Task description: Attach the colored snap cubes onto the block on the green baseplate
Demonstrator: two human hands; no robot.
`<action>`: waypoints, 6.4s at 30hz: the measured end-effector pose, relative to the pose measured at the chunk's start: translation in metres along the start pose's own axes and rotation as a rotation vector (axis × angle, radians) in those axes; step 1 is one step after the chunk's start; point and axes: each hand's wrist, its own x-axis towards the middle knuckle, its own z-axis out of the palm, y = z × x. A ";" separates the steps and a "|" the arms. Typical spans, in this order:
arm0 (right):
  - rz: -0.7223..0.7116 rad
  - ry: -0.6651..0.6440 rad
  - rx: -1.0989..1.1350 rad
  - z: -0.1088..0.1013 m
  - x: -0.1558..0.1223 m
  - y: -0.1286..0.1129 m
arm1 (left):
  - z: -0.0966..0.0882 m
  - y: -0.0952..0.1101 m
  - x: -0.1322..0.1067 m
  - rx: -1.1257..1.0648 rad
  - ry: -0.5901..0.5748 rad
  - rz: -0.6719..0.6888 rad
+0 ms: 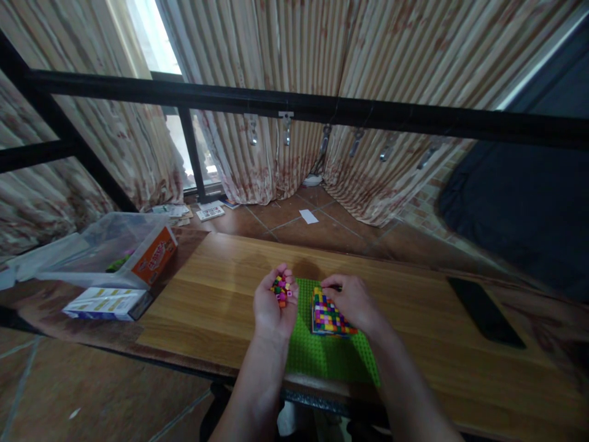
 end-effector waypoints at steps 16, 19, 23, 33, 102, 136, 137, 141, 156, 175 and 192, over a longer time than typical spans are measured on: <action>0.005 -0.051 0.174 -0.001 0.001 0.014 | -0.001 0.000 -0.003 0.027 -0.004 0.003; 0.027 0.054 0.305 -0.007 0.001 0.012 | 0.002 -0.003 -0.004 0.009 -0.010 -0.021; -0.010 0.206 0.452 -0.015 -0.003 -0.003 | 0.007 -0.008 -0.006 -0.031 0.008 -0.014; -0.146 -0.068 0.388 -0.003 -0.028 -0.053 | 0.010 -0.016 -0.011 0.031 -0.079 0.021; -0.086 -0.047 -0.042 0.000 -0.004 -0.001 | 0.005 -0.005 -0.011 -0.006 -0.081 0.046; -0.296 0.175 0.284 -0.004 -0.016 -0.032 | 0.008 -0.013 -0.013 0.010 -0.034 0.022; -0.286 0.188 0.269 -0.005 -0.015 -0.028 | 0.008 -0.012 -0.012 0.003 -0.003 0.027; -0.239 0.147 0.104 -0.006 -0.010 -0.014 | 0.003 -0.007 -0.006 -0.006 0.128 0.045; -0.200 -0.079 -0.333 0.008 -0.001 -0.021 | 0.003 -0.005 -0.007 0.009 0.143 0.037; -0.041 -0.193 -0.260 0.007 0.001 -0.025 | 0.004 -0.006 -0.009 0.041 0.088 0.028; -0.413 0.143 0.048 -0.007 -0.015 -0.033 | 0.006 -0.021 -0.009 0.123 -0.082 -0.127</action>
